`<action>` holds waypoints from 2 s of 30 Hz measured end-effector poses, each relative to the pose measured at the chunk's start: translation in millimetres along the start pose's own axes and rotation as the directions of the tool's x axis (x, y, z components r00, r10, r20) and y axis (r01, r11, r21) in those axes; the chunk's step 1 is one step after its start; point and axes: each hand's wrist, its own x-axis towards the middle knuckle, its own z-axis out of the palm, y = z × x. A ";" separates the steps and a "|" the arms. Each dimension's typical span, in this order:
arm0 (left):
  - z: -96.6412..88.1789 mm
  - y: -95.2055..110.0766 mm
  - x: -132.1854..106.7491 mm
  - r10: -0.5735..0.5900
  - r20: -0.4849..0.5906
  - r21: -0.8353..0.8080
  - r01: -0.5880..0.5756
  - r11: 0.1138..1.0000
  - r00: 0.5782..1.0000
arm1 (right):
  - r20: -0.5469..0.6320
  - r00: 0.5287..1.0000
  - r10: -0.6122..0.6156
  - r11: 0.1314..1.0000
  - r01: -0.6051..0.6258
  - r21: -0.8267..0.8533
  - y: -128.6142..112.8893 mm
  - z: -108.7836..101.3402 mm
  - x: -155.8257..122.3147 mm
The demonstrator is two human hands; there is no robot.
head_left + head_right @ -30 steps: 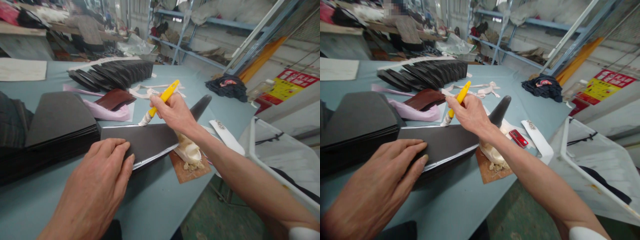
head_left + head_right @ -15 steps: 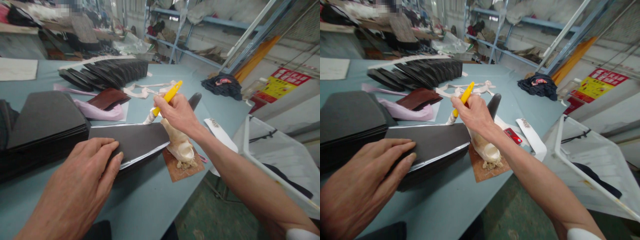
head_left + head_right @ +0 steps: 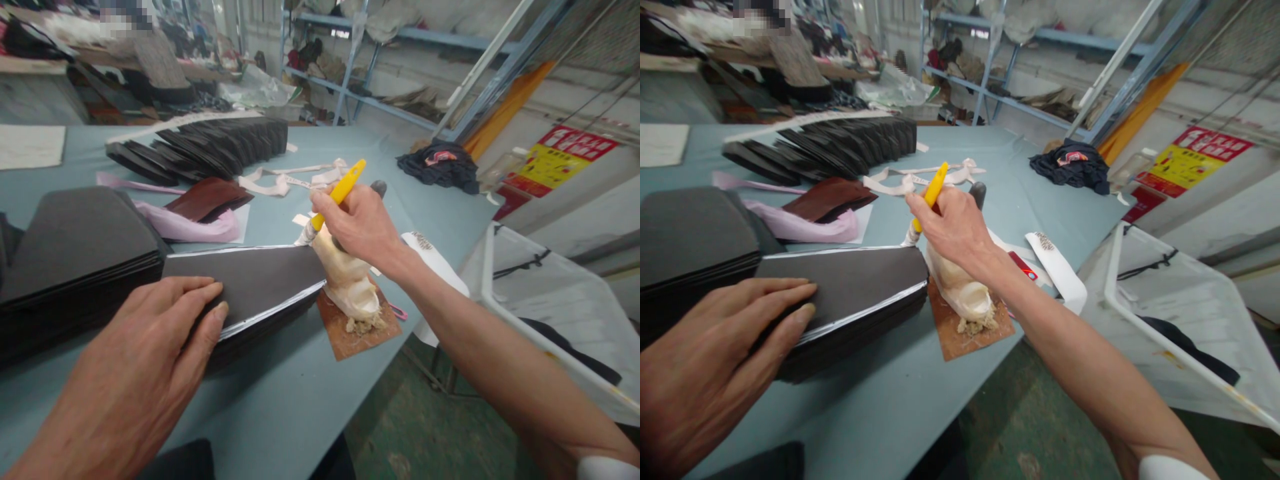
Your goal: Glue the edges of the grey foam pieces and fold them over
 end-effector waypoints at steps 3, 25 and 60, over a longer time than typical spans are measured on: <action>-1.0 0.7 1.1 -0.019 0.015 -0.016 0.019 1.000 1.000 | -0.008 1.000 -0.008 0.999 0.008 -0.041 1.6 -3.4 -0.3; 5.0 2.3 3.2 0.044 -0.073 -0.058 -0.049 0.997 0.996 | 0.038 0.994 -0.102 0.930 0.082 0.359 -42.4 65.2 7.5; -28.1 -27.6 30.2 0.123 0.373 -0.055 -0.111 0.992 0.920 | -0.208 0.951 0.228 0.885 -0.114 0.451 -17.1 -33.9 -160.9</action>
